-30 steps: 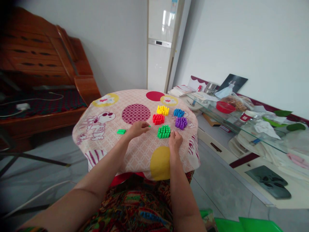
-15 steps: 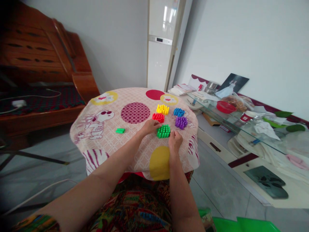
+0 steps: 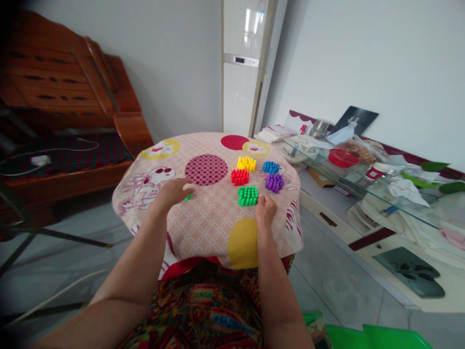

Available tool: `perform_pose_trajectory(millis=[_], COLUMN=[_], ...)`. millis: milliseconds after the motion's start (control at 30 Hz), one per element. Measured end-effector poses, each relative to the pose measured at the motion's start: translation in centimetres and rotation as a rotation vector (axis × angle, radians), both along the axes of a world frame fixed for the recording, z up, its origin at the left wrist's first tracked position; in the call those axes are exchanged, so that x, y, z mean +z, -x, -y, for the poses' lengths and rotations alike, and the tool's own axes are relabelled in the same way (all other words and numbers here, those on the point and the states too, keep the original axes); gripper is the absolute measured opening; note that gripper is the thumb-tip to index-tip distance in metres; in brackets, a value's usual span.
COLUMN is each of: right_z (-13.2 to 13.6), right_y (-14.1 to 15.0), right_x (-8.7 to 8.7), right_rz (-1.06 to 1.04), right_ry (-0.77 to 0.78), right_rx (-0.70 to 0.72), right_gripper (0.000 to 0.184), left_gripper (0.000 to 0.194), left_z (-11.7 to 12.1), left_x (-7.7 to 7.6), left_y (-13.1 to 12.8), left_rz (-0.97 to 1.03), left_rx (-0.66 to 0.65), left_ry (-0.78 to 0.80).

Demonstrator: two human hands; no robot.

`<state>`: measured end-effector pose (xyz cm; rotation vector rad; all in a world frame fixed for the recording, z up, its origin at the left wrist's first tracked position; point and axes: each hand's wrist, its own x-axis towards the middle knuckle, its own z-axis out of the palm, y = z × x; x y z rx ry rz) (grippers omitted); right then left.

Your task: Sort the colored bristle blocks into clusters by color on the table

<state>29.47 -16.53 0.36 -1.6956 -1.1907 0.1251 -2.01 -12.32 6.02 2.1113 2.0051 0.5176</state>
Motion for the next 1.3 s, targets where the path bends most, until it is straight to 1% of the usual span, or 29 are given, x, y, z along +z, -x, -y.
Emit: perform_pose_trajectory(millis=[33, 100, 167, 200, 300, 400, 533, 600, 667, 767, 900, 1000, 1200, 1300], right_z=[0.0, 0.0, 0.0, 0.0, 0.0, 0.0, 0.1, 0.1, 0.1, 0.1, 0.1, 0.0, 0.0, 0.1], right_y=[0.0, 0.0, 0.0, 0.0, -0.1, -0.1, -0.2, -0.3, -0.3, -0.3, -0.2, -0.2, -0.2, -0.1], right_x=[0.0, 0.0, -0.1, -0.1, -0.2, -0.3, -0.3, -0.4, -0.5, -0.6, -0.6, -0.6, -0.7, -0.5], right_rz=[0.0, 0.001, 0.002, 0.003, 0.01, 0.018, 0.022, 0.027, 0.028, 0.025, 0.022, 0.018, 0.005, 0.001], right_ry=[-0.004, -0.008, -0.006, -0.004, 0.006, 0.0, -0.019, -0.021, -0.02, -0.028, -0.038, -0.029, -0.036, -0.033], right_rx=[0.001, 0.0, -0.003, -0.002, 0.004, 0.012, 0.025, 0.026, 0.022, 0.019, 0.027, 0.033, 0.029, 0.034], right_gripper=[0.034, 0.034, 0.035, 0.035, 0.034, 0.034, 0.033, 0.033, 0.034, 0.033, 0.033, 0.033, 0.034, 0.034], left_gripper=[0.025, 0.017, 0.014, 0.015, 0.02, 0.017, 0.022, 0.024, 0.024, 0.028, 0.036, 0.036, 0.034, 0.033], left_z=[0.2, 0.5, 0.7, 0.7, 0.6, 0.3, -0.1, -0.3, -0.6, -0.9, -0.9, -1.0, -1.1, -1.3], left_x=[-0.1, -0.2, -0.4, -0.5, -0.5, -0.4, -0.1, 0.1, 0.1, 0.1, -0.1, -0.4, -0.8, -1.0], left_y=[0.7, 1.4, 1.0, 0.5, -2.3, -6.2, -11.3, -13.0, -14.0, -14.5, -14.4, -14.3, -14.5, -13.7], left_rz=[-0.041, -0.107, -0.124, -0.117, -0.067, 0.047, 0.067, 0.049, 0.036, 0.044, 0.057, 0.054, 0.092, 0.117], left_rx=[0.017, 0.027, 0.014, 0.008, -0.042, -0.157, -0.228, -0.243, -0.252, -0.254, -0.213, -0.2, -0.205, -0.197], left_ry=[0.04, 0.093, 0.089, 0.073, 0.032, -0.009, -0.018, 0.001, 0.022, 0.034, 0.065, 0.095, 0.099, 0.086])
